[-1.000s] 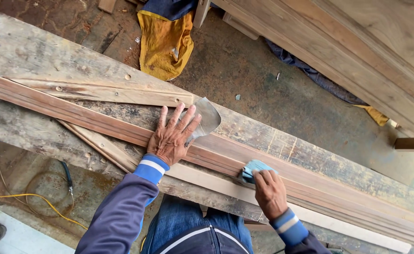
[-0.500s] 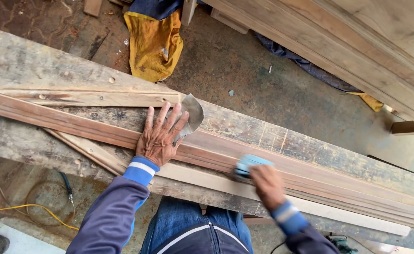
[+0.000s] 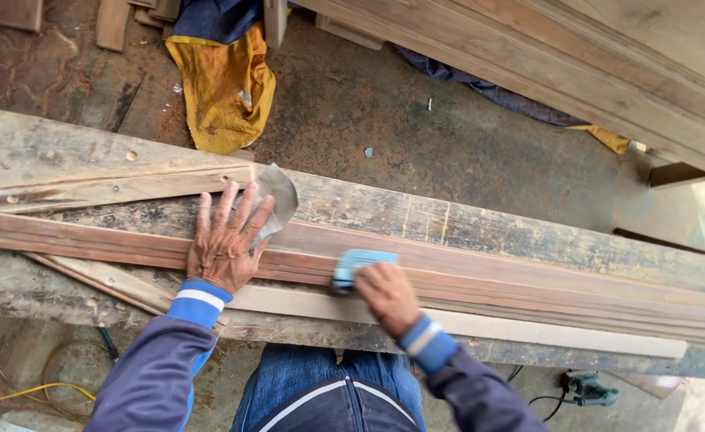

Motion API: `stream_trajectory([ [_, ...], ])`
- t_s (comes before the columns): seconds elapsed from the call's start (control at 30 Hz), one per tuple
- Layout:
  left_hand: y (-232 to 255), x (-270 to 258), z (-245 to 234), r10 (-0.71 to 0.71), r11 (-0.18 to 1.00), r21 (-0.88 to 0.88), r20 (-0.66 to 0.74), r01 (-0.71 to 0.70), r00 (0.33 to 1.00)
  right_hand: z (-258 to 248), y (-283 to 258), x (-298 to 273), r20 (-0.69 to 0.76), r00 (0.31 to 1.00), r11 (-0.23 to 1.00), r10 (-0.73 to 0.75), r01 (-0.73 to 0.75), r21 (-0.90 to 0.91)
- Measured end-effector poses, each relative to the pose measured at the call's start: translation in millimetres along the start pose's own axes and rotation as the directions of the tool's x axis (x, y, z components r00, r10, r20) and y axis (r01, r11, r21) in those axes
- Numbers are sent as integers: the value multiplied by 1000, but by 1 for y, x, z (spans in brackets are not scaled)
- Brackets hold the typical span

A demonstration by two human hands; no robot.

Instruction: The person sands and wipes long wooden strips on a workbench.

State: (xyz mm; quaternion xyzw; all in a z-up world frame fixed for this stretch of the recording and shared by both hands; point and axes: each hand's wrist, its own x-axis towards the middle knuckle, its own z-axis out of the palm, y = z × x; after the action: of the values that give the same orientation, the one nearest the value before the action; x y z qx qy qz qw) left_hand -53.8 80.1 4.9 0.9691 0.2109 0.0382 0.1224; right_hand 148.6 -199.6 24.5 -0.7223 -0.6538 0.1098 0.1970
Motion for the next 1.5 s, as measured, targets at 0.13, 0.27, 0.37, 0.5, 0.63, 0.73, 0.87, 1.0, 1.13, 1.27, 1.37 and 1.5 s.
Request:
stream_trajectory([
  [0.13, -2, 0, 2, -20, 1000, 8, 11, 20, 1000, -43, 102, -133, -113, 986, 985, 123, -135, -106],
  [0.27, 1, 0, 4, -21, 999, 32, 23, 20, 1000, -61, 118, -168, -104, 942, 914, 318, -334, -232],
  [0.37, -1, 1, 5, -10, 999, 38, 23, 9, 1000, -27, 80, -119, -164, 957, 961, 241, -259, -96],
  [0.5, -4, -1, 9, -8, 1000, 22, 5, 8, 1000, 3, 21, -33, -108, 993, 999, 49, -50, -11],
  [0.63, -6, -3, 11, -13, 1000, 4, -20, 13, 1000, -5, 39, -52, -46, 999, 999, 19, -21, -25],
  [0.73, -5, -3, 11, -19, 1000, 2, -38, 19, 999, -49, 123, -165, -162, 973, 982, 165, -177, -61],
  [0.87, 8, -3, 10, -10, 999, 46, -18, 10, 1000, -110, 167, -228, -169, 928, 895, 333, -368, -253],
  [1.0, 72, 14, 27, 36, 991, 133, -22, -33, 999, -116, 167, -231, -195, 933, 919, 303, -340, -201],
  [1.13, 199, 42, 74, 60, 993, -96, -49, -64, 997, -116, 176, -233, -193, 945, 936, 263, -298, -186],
  [1.27, 233, 49, 75, -34, 998, 54, 72, 30, 997, -75, 167, -220, -234, 936, 947, 264, -297, -122],
  [1.37, 228, 49, 82, 10, 1000, 26, -4, -10, 1000, -61, 134, -170, -143, 976, 985, 162, -170, -45],
  [1.5, 230, 49, 81, -8, 1000, 16, -20, 8, 1000, -75, 143, -177, -104, 989, 993, 109, -114, -39],
])
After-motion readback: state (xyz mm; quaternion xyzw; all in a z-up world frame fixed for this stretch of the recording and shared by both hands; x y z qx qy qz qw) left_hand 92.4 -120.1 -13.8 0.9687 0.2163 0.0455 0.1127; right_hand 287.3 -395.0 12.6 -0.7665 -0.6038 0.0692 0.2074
